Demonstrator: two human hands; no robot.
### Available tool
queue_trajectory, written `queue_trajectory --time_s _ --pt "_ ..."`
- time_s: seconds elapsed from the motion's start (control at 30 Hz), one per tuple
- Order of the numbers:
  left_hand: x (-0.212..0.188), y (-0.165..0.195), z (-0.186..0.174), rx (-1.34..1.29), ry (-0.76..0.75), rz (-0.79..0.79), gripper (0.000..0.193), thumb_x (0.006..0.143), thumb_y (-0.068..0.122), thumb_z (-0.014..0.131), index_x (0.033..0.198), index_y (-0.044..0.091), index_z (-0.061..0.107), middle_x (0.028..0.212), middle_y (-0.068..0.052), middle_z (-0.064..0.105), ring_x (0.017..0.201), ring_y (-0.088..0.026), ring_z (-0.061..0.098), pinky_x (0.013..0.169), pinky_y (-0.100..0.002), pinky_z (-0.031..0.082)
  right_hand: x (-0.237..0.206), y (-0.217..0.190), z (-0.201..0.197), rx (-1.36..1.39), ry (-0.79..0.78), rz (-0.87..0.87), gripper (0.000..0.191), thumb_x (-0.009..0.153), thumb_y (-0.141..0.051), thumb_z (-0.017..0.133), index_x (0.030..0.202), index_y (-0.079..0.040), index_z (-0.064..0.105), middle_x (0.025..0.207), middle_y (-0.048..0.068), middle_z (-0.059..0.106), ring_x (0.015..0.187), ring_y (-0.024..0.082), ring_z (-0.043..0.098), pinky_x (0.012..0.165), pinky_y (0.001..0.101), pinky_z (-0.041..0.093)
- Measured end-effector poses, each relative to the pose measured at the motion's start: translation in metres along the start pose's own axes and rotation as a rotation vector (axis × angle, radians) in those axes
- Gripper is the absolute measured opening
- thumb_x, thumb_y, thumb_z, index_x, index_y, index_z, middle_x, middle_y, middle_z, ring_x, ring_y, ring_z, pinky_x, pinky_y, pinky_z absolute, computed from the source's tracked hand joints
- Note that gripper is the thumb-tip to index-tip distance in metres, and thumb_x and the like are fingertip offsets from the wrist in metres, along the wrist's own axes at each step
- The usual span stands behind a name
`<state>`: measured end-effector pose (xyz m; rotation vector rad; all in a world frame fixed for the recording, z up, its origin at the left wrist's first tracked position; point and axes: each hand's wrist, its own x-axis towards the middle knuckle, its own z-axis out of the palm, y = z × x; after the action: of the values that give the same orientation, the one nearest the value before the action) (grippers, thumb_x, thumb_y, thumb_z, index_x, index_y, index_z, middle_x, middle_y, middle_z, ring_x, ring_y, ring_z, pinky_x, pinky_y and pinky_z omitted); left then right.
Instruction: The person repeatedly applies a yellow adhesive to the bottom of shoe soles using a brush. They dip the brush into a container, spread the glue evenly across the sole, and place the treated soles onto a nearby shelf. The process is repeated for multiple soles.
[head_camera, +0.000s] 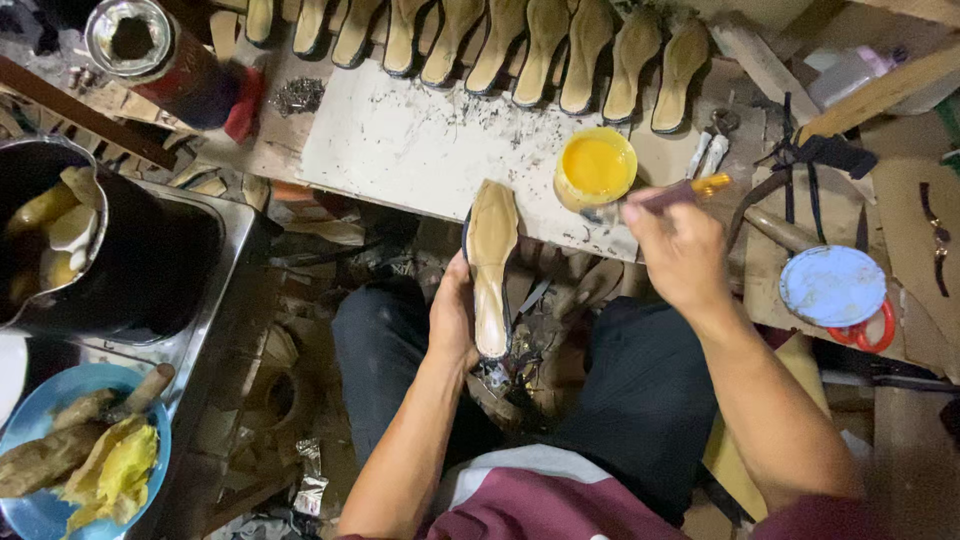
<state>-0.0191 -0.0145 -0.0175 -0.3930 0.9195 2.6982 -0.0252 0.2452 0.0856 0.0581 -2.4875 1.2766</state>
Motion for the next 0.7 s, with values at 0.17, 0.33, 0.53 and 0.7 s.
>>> queue_trajectory --time_s 0.17,0.33,0.53,0.7 --pt "0.005 -0.012 -0.015 0.075 0.015 -0.036 0.035 0.096 0.018 0.050 0.128 0.006 0.053 0.110 -0.009 0.063 0.093 -0.018 0.063 0.084 -0.034 0.055 0.048 0.010 0.014 -0.228 0.110 -0.261 0.018 0.103 -0.018 0.075 0.110 -0.001 0.072 0.103 0.016 0.073 0.096 0.030 0.071 0.085 0.0374 0.055" --pt "0.000 -0.010 -0.019 0.260 0.043 -0.098 0.042 0.088 0.014 0.050 0.130 0.011 0.054 0.103 -0.008 0.062 0.081 -0.018 0.060 0.072 -0.033 0.053 0.061 0.015 0.011 -0.354 0.027 -0.339 0.018 0.099 -0.019 0.077 0.097 -0.002 0.073 0.097 0.016 0.071 0.094 0.033 0.068 0.086 0.0421 0.054" --pt "0.005 -0.014 -0.014 0.265 0.030 -0.018 0.043 0.092 0.016 0.050 0.134 0.008 0.052 0.110 -0.006 0.063 0.093 -0.015 0.061 0.081 -0.029 0.053 0.060 0.014 0.009 -0.332 -0.027 -0.299 0.017 0.101 -0.020 0.074 0.097 -0.004 0.076 0.096 0.014 0.071 0.092 0.031 0.068 0.083 0.0421 0.053" --pt "0.009 -0.018 -0.014 0.240 0.033 -0.029 0.040 0.092 0.017 0.049 0.131 0.008 0.050 0.106 -0.010 0.060 0.089 -0.021 0.058 0.076 -0.036 0.050 0.055 0.009 0.007 -0.322 0.025 -0.313 0.021 0.100 -0.022 0.075 0.102 -0.002 0.074 0.100 0.017 0.070 0.092 0.030 0.069 0.082 0.0405 0.055"
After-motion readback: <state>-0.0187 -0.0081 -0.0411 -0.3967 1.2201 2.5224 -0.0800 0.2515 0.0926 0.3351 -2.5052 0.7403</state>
